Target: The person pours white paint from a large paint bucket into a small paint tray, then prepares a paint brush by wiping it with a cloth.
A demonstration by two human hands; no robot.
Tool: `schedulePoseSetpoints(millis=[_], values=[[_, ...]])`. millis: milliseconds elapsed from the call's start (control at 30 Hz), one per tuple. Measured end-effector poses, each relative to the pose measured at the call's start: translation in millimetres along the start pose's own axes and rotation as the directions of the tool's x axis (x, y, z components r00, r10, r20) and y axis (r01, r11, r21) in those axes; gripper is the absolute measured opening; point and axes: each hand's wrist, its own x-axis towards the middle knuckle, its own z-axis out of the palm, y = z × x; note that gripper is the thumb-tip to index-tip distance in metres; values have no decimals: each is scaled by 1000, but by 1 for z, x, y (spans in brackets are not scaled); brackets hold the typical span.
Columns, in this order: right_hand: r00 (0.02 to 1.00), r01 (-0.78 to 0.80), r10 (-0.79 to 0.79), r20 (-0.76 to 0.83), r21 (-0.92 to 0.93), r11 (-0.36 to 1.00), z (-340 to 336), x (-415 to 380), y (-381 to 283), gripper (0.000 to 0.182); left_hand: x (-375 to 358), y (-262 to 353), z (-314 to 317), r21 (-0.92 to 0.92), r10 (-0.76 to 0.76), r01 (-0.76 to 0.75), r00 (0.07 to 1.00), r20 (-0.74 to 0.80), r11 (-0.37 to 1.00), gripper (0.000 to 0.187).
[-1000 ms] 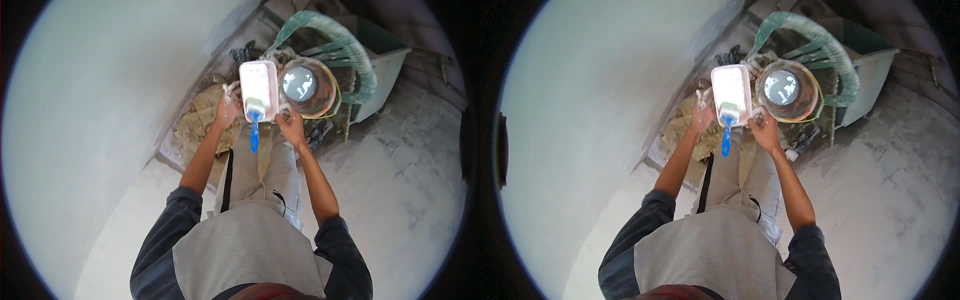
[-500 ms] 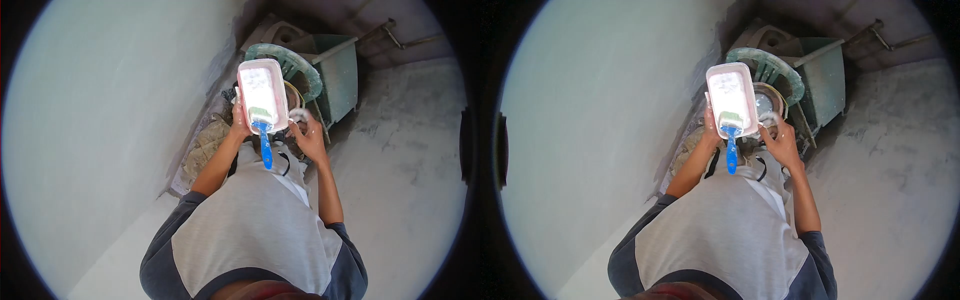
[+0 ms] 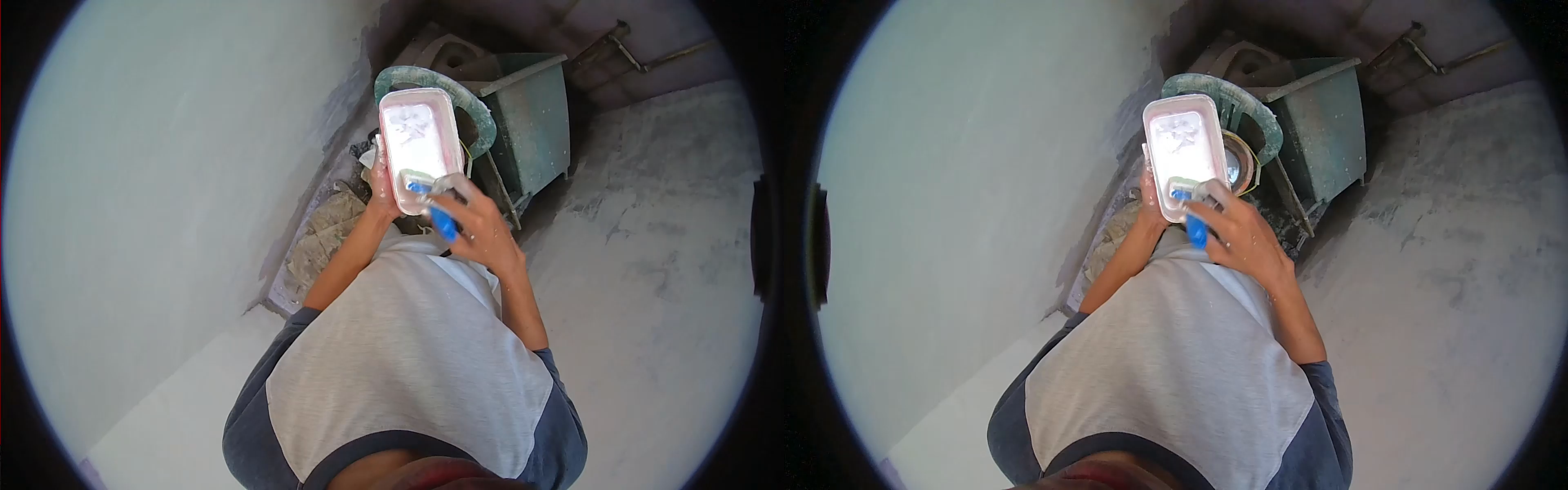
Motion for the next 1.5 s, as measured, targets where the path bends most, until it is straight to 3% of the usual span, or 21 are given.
schedulePoseSetpoints(millis=[33,67,133,167,233,300,367,433,500,533,767,833,900,1033,1100,1167,1233,1300,1367,1433,1500], values=[[1000,2,-2,12,1,1000,-7,1,1,39,0,-2,5,-47,-12,15,999,52,999,72],[993,25,-25,-117,3,1000,-16,1,4,34,-1,-7,8,-93,-20,30,995,101,995,71],[946,63,-65,-317,-17,998,-30,3,10,21,0,-12,4,-105,-12,20,997,78,994,70],[951,67,-67,-302,-10,998,-37,1,13,21,0,-14,2,-105,-14,21,998,68,994,69],[923,-47,100,-371,150,988,-51,-2,18,19,0,-19,-2,-117,-1,14,994,111,993,68],[932,-37,93,-351,164,986,-62,2,18,17,0,-25,1,-69,23,-19,998,53,997,69],[958,70,-72,-278,-18,997,-68,10,17,18,-2,-34,8,-50,64,-63,998,10,997,69],[966,116,-113,-232,1,993,-62,7,26,21,-5,-41,19,-28,112,-114,993,-42,993,70],[994,101,-95,-58,110,989,-54,1,34,25,-9,-48,25,-129,130,-121,990,64,984,70],[992,126,-120,-44,156,980,-49,-1,37,27,-12,-52,25,6,138,-138,989,-47,990,70],[988,152,-150,-24,67,986,-59,25,52,23,-33,-70,6,-61,155,-163,982,-111,985,67],[985,170,-170,-14,68,983,-58,23,54,24,-40,-69,9,26,179,-177,966,-186,984,65],[968,168,-196,157,175,970,-56,19,49,30,-41,-69,3,-72,211,-226,962,-173,972,62],[963,186,-227,147,250,950,-34,27,33,31,-47,-68,0,-99,213,-231,963,-164,968,61],[966,216,-243,90,242,946,-24,42,37,32,-51,-66,-10,-97,241,-244,970,-38,965,60],[971,240,-241,-10,108,965,-18,50,38,32,-54,-59,-13,-51,206,-212,973,-109,976,60],[974,228,-228,-11,82,970,-14,51,27,31,-57,-47,-27,-243,155,-146,988,21,959,63],[981,161,-171,91,105,981,-7,44,7,28,-66,-36,-33,-232,212,-181,970,116,956,66],[978,197,-204,55,107,975,18,44,-14,20,-75,-17,-32,-159,216,-211,976,12,964,68],[974,214,-222,52,127,969,44,49,-30,22,-83,0,-37,-209,186,-173,982,44,962,66],[977,190,-200,70,130,973,67,64,-37,21,-100,16,-42,-57,130,-139,981,-141,989,66]])
